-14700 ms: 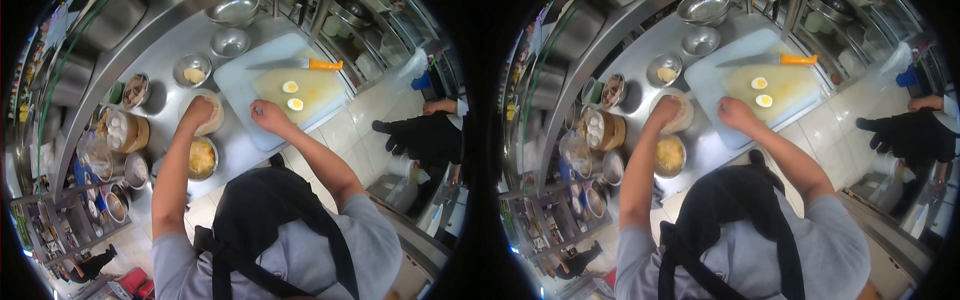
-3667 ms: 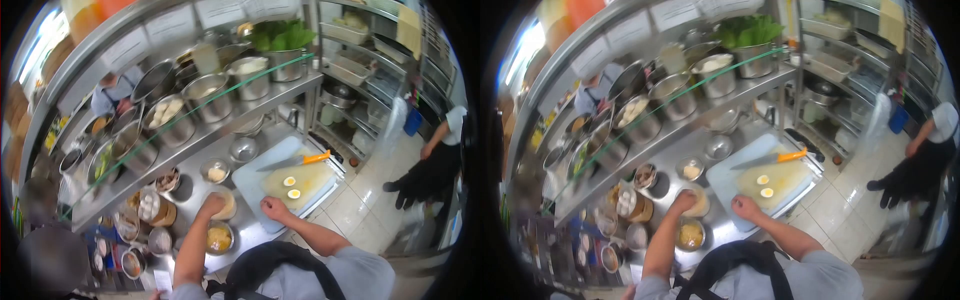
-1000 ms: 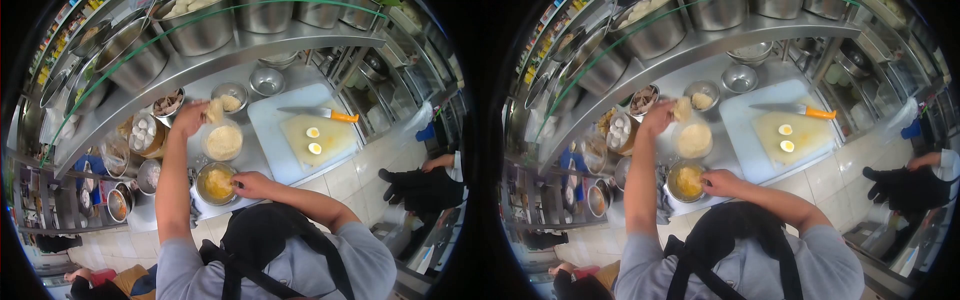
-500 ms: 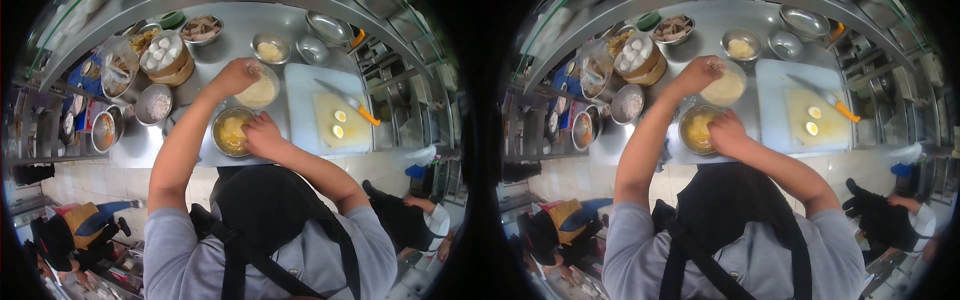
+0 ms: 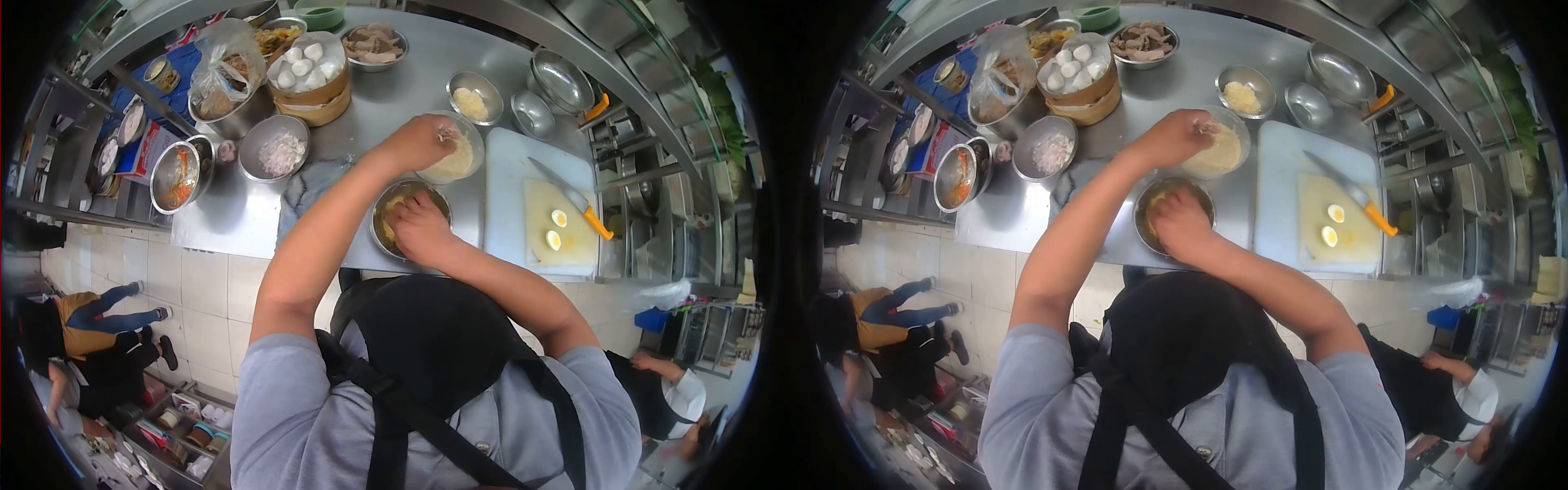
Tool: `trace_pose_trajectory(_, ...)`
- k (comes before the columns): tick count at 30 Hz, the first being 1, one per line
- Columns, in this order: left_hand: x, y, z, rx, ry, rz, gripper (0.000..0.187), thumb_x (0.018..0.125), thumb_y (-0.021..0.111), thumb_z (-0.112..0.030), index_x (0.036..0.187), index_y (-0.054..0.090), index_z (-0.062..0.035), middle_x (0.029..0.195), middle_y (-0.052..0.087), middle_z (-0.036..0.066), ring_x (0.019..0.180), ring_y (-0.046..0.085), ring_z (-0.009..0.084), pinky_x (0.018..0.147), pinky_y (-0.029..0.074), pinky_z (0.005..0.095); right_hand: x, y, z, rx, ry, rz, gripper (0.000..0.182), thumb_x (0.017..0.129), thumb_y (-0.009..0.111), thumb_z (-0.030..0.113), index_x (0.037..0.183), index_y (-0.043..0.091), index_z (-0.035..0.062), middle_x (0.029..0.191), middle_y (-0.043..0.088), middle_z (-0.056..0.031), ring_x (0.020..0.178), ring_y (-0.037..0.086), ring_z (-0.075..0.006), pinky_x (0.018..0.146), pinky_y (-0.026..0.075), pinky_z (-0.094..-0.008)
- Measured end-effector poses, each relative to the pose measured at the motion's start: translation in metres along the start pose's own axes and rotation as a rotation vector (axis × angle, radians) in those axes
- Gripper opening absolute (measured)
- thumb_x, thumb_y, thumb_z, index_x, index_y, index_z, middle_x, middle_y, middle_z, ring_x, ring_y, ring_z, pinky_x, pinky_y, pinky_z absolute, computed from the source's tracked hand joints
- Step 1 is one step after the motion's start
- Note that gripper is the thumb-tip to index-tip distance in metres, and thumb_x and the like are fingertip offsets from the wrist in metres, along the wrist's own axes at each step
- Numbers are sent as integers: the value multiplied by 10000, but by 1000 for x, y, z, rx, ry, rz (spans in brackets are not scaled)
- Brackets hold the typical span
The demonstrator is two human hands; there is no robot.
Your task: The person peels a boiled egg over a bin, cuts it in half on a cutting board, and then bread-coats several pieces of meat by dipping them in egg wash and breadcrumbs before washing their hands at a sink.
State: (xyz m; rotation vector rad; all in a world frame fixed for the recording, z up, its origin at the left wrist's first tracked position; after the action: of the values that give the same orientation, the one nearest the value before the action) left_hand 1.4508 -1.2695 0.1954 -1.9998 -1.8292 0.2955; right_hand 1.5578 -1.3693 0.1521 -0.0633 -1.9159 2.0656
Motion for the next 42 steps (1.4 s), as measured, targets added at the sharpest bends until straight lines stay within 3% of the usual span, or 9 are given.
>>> trace_pose_trajectory(9,-7,5,-1,49,-28,-9,286,823,646,-171,1063,675,-18,965,681,210,879,660,315,809,500,373,10,22,-2,-289,-73,282,205,687,673,192,819,695,37,911,643,-125,1014,571,-262,982,358,-410)
trace_pose_trajectory(19,-10,8,-10,166,15,4,342,820,637,-216,1101,658,-22,1085,681,200,1032,637,369,916,495,422,-4,-5,-6,-368,53,381,233,706,663,204,862,711,37,891,670,-117,986,593,-245,981,341,-412)
trace_pose_trajectory(22,-9,13,-11,180,34,34,348,823,653,-210,1109,656,-12,1052,682,221,993,650,369,892,499,414,-11,-2,-15,-368,70,405,221,702,663,212,826,693,31,861,667,-113,942,599,-249,950,358,-415)
trace_pose_trajectory(25,-8,10,-13,172,40,8,337,829,653,-210,1102,659,-13,1066,679,219,1009,644,371,900,494,415,-19,-15,-23,-190,94,266,193,695,651,199,778,663,24,828,650,-144,910,595,-289,919,377,-400)
trace_pose_trajectory(27,-4,7,-12,167,49,5,334,830,655,-209,1102,661,-16,1076,678,216,1015,643,369,902,493,415,-24,-33,-32,120,252,127,185,706,632,185,764,634,9,804,621,-182,879,583,-346,893,410,-417)
trace_pose_trajectory(33,1,0,-11,118,40,18,328,830,664,-197,1112,665,-30,1091,679,201,1008,650,345,895,497,399,-31,-59,-52,537,615,76,221,733,602,194,820,645,-4,849,649,-221,908,588,-402,829,467,-480)
trace_pose_trajectory(36,4,0,-8,108,29,12,325,829,665,-192,1114,667,-34,1080,683,195,997,655,332,887,500,386,-30,-69,-55,592,691,132,305,746,599,210,936,636,-26,958,644,-246,977,576,-396,889,464,-438)
trace_pose_trajectory(39,6,-1,-7,115,37,3,320,828,666,-193,1105,669,-33,1070,685,194,989,656,330,879,501,381,-30,-70,-54,578,618,43,238,755,582,210,846,639,-2,879,649,-230,934,561,-421,837,467,-476)
trace_pose_trajectory(42,6,-1,-7,117,42,0,312,826,667,-193,1091,668,-29,1055,686,196,977,658,334,870,502,381,-31,-69,-53,517,579,28,245,758,580,211,862,631,-5,883,645,-228,931,564,-421,844,462,-469)
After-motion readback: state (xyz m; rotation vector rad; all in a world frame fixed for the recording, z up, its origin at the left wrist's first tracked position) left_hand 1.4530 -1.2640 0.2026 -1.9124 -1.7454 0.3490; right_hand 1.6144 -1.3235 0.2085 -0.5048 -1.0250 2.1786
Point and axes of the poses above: each hand's wrist, its own x-axis towards the middle knuckle, its own y-axis out of the palm, z = x × y, the point moved 4 cm from there along x, towards the middle knuckle
